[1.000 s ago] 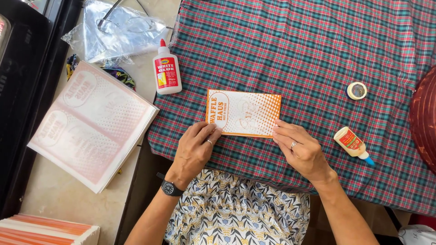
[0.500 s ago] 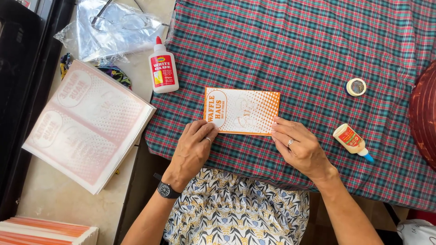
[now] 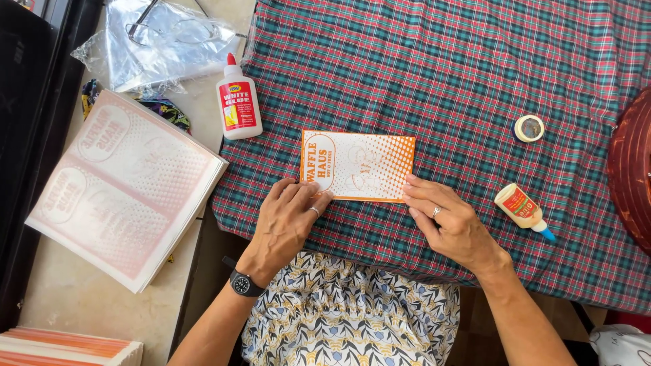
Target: The person is manually assembling paper bags by folding pre-printed templates and applying glue to the seams.
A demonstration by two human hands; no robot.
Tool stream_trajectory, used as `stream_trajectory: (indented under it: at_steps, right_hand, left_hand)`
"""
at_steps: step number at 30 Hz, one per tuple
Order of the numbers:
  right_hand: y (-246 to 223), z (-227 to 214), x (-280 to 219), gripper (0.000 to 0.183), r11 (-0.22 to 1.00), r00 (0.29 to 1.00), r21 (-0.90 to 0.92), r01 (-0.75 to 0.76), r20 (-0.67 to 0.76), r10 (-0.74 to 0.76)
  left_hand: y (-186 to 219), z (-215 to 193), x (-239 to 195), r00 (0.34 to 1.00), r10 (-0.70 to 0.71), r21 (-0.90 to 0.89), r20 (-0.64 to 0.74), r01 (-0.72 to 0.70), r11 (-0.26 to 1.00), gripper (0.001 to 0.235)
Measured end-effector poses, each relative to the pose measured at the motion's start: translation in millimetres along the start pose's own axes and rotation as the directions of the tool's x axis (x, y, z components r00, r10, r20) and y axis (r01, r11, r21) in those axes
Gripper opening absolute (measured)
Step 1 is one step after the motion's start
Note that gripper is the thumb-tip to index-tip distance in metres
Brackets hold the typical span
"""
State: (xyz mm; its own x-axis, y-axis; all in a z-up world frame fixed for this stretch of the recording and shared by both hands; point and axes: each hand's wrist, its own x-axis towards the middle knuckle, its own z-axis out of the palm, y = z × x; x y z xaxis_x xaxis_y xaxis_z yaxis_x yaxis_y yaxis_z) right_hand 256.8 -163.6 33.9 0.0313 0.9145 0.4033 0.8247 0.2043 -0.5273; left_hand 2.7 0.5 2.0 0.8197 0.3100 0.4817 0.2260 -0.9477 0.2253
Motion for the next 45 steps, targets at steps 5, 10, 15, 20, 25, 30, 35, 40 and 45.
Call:
stream_trajectory:
  at_steps: [5, 10, 15, 20, 25, 30, 35, 40, 45]
  right_hand:
    - [7.4, 5.6, 0.2, 0.009, 0.994, 0.995, 0.053, -0.091, -0.033, 0.093]
    - [4.3, 9.9, 1.1, 0.011, 0.965, 0.967, 0.117, -0.236, -0.069, 0.245]
    - [-2.7, 6.7, 6.0, 0.015, 0.980, 0.984, 0.103, -0.168, -0.044, 0.173]
    - [-3.0, 5.4, 6.7, 0.018, 0.994, 0.996, 0.071, -0.083, -0.011, 0.084]
    - [-1.0, 5.8, 6.0, 0.017, 0.994, 0.997, 0.078, -0.071, -0.012, 0.072]
    - [0.2, 5.4, 5.9, 0.018, 0.996, 0.998, 0.072, -0.058, 0.000, 0.059]
    - [3.8, -0.7, 10.6, 0.016, 0.996, 0.999, 0.078, -0.041, -0.012, 0.042]
    - [28.4, -44.1, 26.0, 0.003, 0.933, 0.934, 0.119, -0.339, -0.076, 0.349]
    - [130.2, -80.3, 6.0, 0.019, 0.769, 0.888, -0.447, -0.457, -0.178, 0.424]
  left_hand:
    - [3.4, 3.2, 0.3, 0.998, -0.067, -0.024, -0.010, 0.067, 0.997, 0.019]
    - [20.2, 16.5, -0.6, 0.996, -0.056, 0.030, 0.066, 0.054, 0.998, 0.019]
    - [78.7, 11.0, 28.3, 0.932, -0.301, -0.079, 0.202, 0.322, 0.944, 0.020]
    - [112.5, 29.4, 31.5, 0.974, -0.143, 0.151, 0.174, 0.117, 0.982, 0.047]
    - [104.4, 40.3, 25.5, 0.944, -0.214, 0.216, 0.250, 0.161, 0.963, 0.056]
    - [100.0, 39.1, 21.5, 0.940, -0.195, 0.198, 0.278, 0.143, 0.970, 0.062]
    - [100.0, 35.6, 30.3, 0.960, -0.193, 0.129, 0.200, 0.170, 0.977, 0.051]
    - [104.6, 39.3, 32.5, 0.934, -0.241, 0.176, 0.265, 0.199, 0.964, 0.069]
    - [104.0, 42.9, 30.3, 0.928, -0.242, 0.196, 0.285, 0.191, 0.962, 0.073]
